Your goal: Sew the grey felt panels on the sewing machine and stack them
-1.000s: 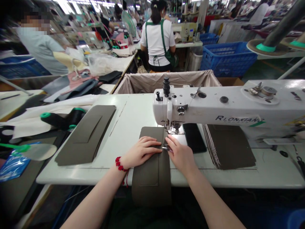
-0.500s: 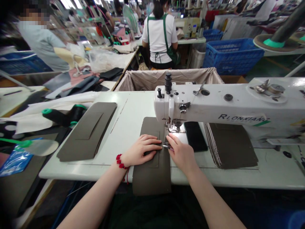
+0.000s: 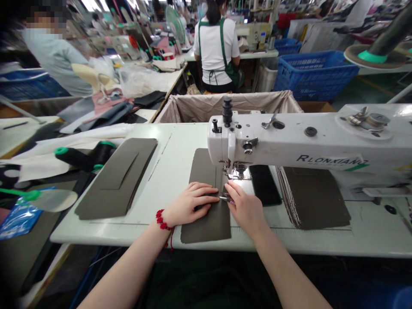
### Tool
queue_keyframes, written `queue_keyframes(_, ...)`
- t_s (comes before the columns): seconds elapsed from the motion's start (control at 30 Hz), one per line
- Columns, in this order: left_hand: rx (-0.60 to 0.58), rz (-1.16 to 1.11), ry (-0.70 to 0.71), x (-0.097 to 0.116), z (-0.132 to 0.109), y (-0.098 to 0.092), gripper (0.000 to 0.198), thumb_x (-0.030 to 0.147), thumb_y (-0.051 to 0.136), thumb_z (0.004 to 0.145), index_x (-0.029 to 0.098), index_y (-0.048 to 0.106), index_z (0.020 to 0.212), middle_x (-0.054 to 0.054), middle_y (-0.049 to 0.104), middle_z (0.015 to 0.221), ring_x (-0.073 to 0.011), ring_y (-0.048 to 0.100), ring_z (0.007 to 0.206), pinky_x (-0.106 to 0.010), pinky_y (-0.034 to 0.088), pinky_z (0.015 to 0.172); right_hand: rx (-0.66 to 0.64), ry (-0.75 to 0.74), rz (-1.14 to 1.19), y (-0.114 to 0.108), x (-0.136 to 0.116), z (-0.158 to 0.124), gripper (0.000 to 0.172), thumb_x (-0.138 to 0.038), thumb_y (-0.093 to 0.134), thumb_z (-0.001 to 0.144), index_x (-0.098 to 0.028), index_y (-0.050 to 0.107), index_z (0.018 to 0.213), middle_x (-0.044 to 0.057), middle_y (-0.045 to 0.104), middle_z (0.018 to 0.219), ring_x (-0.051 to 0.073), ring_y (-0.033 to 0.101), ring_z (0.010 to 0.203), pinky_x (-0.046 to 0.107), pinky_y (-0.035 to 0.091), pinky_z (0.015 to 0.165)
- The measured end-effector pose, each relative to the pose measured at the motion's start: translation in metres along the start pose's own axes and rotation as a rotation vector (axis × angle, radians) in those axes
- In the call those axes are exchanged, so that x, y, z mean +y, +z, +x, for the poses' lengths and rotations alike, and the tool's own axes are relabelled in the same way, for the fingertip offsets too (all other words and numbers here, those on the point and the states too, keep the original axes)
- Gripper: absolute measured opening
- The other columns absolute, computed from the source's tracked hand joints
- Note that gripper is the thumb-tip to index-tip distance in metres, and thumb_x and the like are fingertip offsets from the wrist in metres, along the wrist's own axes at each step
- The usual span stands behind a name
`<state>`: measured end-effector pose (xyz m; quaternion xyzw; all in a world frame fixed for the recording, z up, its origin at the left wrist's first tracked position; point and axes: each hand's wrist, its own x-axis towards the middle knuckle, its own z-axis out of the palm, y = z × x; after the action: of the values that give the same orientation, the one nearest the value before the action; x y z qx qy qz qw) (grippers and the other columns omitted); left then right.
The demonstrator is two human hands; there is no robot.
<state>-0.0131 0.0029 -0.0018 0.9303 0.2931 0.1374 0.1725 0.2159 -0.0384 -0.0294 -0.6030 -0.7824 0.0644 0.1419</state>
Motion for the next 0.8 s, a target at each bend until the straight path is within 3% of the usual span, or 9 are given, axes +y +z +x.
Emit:
queue_keyframes(0.43,0.034,-0.001,-0.008,0.0000,0.0006,0.0022,0.033,0.024,0.046,0.093,0.030,0.061,0.122,-0.002,0.054,0.135,-0.0227,0.046,0.124,-0.042,0.035,0.105,0.030,-0.008,0.043,0.0011,0.0004,0.0004,0.047,-0.024,0.047,0.090,-0.030,0.048,0.137,-0.001,0.049,0.143,0.018,0.065,0.099,0.031,0.055,0.077)
queue_keyframes(0.8,0.058,-0.001,-0.104,0.0000,0.0001,0.0055,0.035,0.023,0.047,0.093,0.028,0.057,0.126,-0.005,0.057,0.125,-0.0222,0.051,0.114,-0.040,0.040,0.099,0.025,-0.019,0.051,0.0023,0.0019,-0.0004,0.047,-0.023,0.047,0.090,-0.030,0.046,0.137,-0.002,0.047,0.145,0.019,0.065,0.100,0.031,0.055,0.076)
